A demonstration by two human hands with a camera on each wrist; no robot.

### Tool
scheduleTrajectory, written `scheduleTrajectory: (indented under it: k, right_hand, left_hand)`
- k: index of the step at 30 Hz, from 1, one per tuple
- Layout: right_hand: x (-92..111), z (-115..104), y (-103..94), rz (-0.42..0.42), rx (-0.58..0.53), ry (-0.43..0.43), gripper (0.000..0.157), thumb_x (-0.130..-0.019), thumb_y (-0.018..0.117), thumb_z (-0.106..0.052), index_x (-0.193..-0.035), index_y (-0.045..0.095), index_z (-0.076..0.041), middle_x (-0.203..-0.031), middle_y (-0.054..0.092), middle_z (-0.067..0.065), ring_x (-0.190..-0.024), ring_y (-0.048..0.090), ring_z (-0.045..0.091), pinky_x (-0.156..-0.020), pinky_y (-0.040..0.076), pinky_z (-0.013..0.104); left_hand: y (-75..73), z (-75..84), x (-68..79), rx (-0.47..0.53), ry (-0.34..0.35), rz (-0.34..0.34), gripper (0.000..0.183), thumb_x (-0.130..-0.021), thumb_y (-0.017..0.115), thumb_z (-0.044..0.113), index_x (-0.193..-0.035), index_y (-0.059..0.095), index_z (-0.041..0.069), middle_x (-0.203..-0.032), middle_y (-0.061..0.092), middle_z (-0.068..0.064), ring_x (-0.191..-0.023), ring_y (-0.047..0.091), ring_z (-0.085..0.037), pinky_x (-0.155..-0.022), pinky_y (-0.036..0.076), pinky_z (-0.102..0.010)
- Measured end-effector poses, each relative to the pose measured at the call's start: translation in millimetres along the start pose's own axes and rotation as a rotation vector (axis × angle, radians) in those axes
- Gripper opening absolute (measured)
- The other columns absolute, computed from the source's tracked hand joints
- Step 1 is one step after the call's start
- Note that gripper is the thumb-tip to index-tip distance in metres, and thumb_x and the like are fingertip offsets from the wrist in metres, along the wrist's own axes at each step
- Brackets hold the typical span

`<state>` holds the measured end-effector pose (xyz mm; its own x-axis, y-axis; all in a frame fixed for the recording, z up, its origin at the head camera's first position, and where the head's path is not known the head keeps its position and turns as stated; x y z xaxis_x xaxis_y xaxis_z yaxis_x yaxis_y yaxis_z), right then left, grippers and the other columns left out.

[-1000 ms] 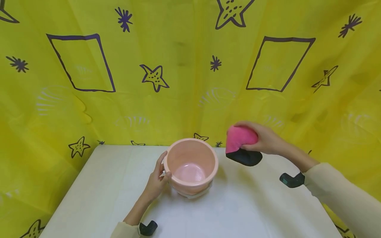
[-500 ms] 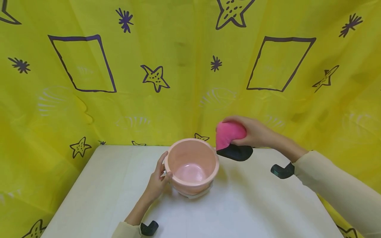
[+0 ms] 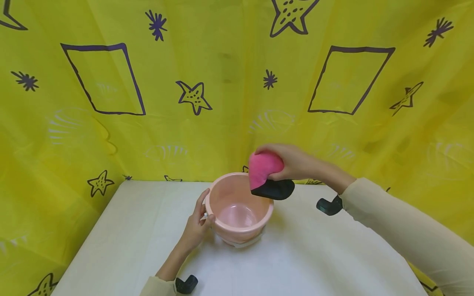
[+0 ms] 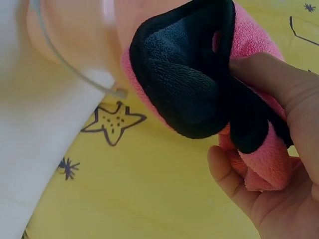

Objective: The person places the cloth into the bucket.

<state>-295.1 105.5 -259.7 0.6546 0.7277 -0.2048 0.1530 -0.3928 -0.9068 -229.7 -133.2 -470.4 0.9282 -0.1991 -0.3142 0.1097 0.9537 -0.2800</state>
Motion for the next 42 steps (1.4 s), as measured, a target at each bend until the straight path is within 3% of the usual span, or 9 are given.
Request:
scheduleTrajectory:
  k: [9, 19, 24, 33, 42]
  right_hand:
    - [-24.9, -13.6, 21.2, -0.043, -0.009, -0.053, 0.061, -0.079, 0.088, -0.017, -0.134, 0.061, -0.015, -0.123, 0.067, 0.003, -0.104, 0.061, 0.024, -0.084, 0.054, 0.039]
    - [-44.0, -20.1, 59.2, -0.178, -0.035, -0.025, 0.059, -0.082, 0.087, -0.02, -0.134, 0.06, -0.02, -0.122, 0.066, -0.002, -0.104, 0.061, 0.02, -0.086, 0.055, 0.035]
    - [-48.3, -24.2, 81.0, -0.269, -0.053, -0.039, 0.057, -0.083, 0.086, -0.018, -0.133, 0.059, -0.023, -0.12, 0.066, -0.004, -0.103, 0.061, 0.019, -0.087, 0.054, 0.034]
    - [-52.5, -23.4, 118.3, -0.439, -0.097, 0.014, 0.064, -0.084, 0.086, -0.016, -0.139, 0.057, -0.03, -0.125, 0.063, -0.008, -0.108, 0.059, 0.016, -0.087, 0.054, 0.03]
    - [-55.8, -25.5, 141.9, -0.529, -0.13, 0.028, 0.07, -0.083, 0.086, -0.01, -0.14, 0.056, -0.037, -0.133, 0.056, -0.015, -0.117, 0.054, 0.013, -0.093, 0.052, 0.03]
  left_hand:
    - [0.0, -0.3, -0.4, 0.006, -0.012, -0.006, 0.074, -0.102, 0.062, 0.038, -0.163, 0.021, 0.038, -0.142, 0.06, -0.018, -0.13, 0.057, -0.037, -0.086, 0.054, -0.03]
    - [-1.9, -1.9, -0.2, -0.028, -0.026, 0.007, 0.075, -0.1, 0.063, 0.041, -0.162, 0.022, 0.037, -0.142, 0.061, -0.018, -0.13, 0.056, -0.035, -0.087, 0.053, -0.036]
    - [-2.0, -3.0, -1.3, -0.034, -0.041, 0.011, 0.076, -0.099, 0.064, 0.04, -0.162, 0.021, 0.039, -0.142, 0.061, -0.016, -0.13, 0.056, -0.034, -0.089, 0.052, -0.04]
    - [-1.4, -1.3, -2.5, -0.029, -0.026, 0.006, 0.078, -0.098, 0.061, 0.056, -0.162, 0.021, 0.039, -0.142, 0.061, -0.014, -0.128, 0.057, -0.033, -0.092, 0.052, -0.052]
    - [-1.3, -1.3, -2.6, -0.027, -0.015, 0.015, 0.078, -0.097, 0.061, 0.057, -0.162, 0.022, 0.038, -0.141, 0.062, -0.015, -0.128, 0.058, -0.035, -0.093, 0.052, -0.056]
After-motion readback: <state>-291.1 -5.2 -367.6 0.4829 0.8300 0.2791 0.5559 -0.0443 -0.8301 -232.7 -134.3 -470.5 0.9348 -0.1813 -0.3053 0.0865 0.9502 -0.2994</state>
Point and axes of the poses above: each hand's wrist, its own x-axis away from the middle knuckle, its own y-axis out of the palm, z = x × y, the point moved 9 cm from there along -x, towards the middle knuckle
